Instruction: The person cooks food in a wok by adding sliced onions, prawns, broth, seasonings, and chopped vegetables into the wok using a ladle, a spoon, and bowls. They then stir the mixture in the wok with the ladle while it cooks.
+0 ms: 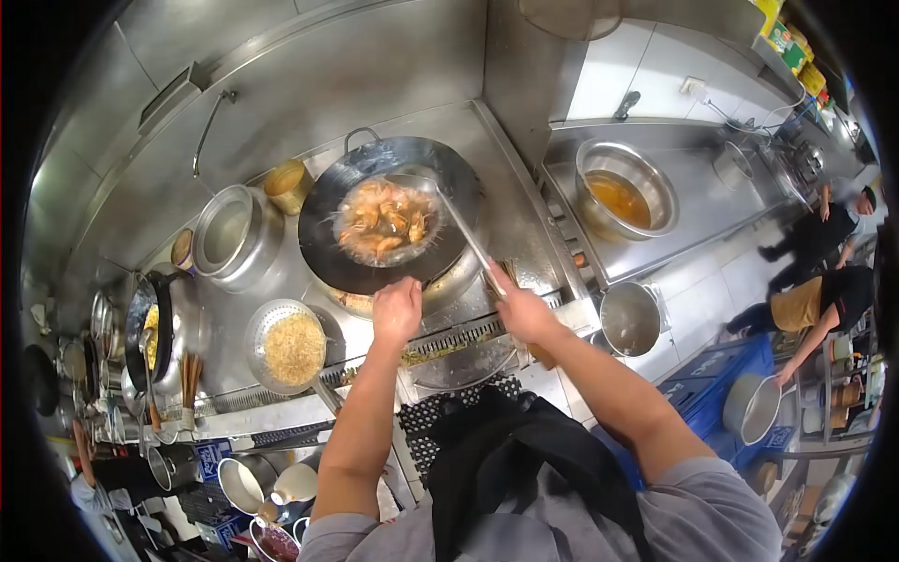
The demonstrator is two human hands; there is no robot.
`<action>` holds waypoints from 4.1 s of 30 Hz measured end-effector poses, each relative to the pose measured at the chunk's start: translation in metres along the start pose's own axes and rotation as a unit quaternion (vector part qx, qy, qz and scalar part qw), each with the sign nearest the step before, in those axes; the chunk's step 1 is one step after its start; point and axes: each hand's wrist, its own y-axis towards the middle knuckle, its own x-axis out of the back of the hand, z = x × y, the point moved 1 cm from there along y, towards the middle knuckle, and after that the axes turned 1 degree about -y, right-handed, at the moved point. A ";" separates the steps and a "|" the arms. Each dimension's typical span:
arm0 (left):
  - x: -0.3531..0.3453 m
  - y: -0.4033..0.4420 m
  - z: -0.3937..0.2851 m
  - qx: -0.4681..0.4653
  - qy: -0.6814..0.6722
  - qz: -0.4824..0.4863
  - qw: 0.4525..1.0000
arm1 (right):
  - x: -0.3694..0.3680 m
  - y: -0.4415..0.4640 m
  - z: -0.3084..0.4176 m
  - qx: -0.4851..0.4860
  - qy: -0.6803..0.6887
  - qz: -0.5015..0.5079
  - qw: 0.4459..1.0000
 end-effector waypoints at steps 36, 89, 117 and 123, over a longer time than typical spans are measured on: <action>0.004 -0.100 -0.154 -0.016 0.007 0.147 0.989 | -0.011 -0.217 -0.410 -0.205 0.804 -0.221 0.512; 0.174 -0.239 0.047 0.487 -0.705 -0.213 0.470 | 0.039 0.041 -0.031 -0.037 -0.261 0.010 0.965; 0.117 -0.040 0.033 0.389 -0.135 -0.167 0.896 | 0.070 0.120 0.003 0.040 -0.064 0.102 0.992; 0.188 -0.093 0.037 0.361 -0.449 -0.200 0.793 | 0.091 0.093 0.042 0.047 -0.195 0.046 0.979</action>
